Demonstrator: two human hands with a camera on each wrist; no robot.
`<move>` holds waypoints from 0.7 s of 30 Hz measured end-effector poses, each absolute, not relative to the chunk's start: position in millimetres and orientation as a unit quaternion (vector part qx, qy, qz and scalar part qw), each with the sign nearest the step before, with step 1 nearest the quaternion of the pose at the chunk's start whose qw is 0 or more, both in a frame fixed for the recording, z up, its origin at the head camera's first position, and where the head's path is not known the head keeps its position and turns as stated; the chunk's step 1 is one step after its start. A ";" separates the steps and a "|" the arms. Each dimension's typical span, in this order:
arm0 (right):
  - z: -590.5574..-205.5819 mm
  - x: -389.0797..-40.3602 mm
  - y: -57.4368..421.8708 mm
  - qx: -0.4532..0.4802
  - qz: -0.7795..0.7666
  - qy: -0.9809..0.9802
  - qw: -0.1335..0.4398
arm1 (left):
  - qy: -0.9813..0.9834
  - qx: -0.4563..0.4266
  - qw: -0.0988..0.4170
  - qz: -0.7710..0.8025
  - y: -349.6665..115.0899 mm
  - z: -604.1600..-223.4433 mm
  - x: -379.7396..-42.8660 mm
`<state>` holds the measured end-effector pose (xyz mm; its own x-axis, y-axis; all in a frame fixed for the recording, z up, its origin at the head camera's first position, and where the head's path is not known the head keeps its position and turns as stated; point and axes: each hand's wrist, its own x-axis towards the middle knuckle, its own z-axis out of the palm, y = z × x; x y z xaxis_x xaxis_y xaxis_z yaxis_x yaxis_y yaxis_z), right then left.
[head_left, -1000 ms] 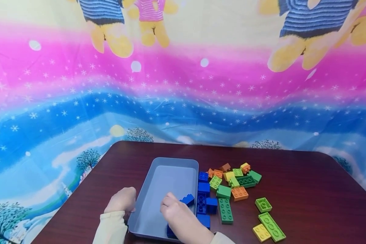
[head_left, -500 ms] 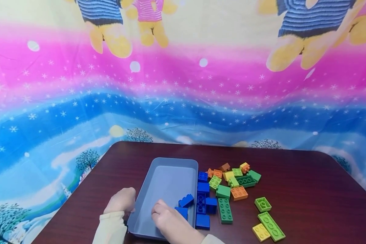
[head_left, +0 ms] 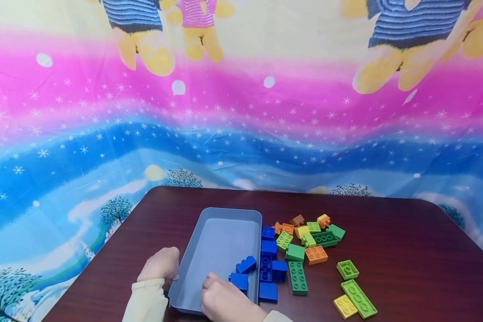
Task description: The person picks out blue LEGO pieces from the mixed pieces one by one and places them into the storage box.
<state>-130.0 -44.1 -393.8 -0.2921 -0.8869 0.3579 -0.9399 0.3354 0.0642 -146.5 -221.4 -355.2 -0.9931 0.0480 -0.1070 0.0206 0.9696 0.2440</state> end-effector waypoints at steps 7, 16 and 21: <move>-392.2 -129.8 -42.1 0.581 0.094 -0.804 0.085 | 0.990 0.013 0.068 0.126 -221.1 -354.0 -146.6; -388.4 -128.5 -35.4 0.584 0.095 -0.804 0.056 | 0.989 0.016 0.074 0.126 -221.0 -354.5 -146.6; -386.3 -127.8 -27.0 0.584 0.084 -0.803 0.089 | 0.989 0.013 0.074 0.130 -221.3 -354.5 -146.0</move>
<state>-127.8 -27.0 -386.3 -0.3030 -0.9220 0.2410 -0.9519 0.3050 -0.0298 -146.0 -221.3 -354.5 -0.9888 0.0451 -0.1422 0.0069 0.9660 0.2585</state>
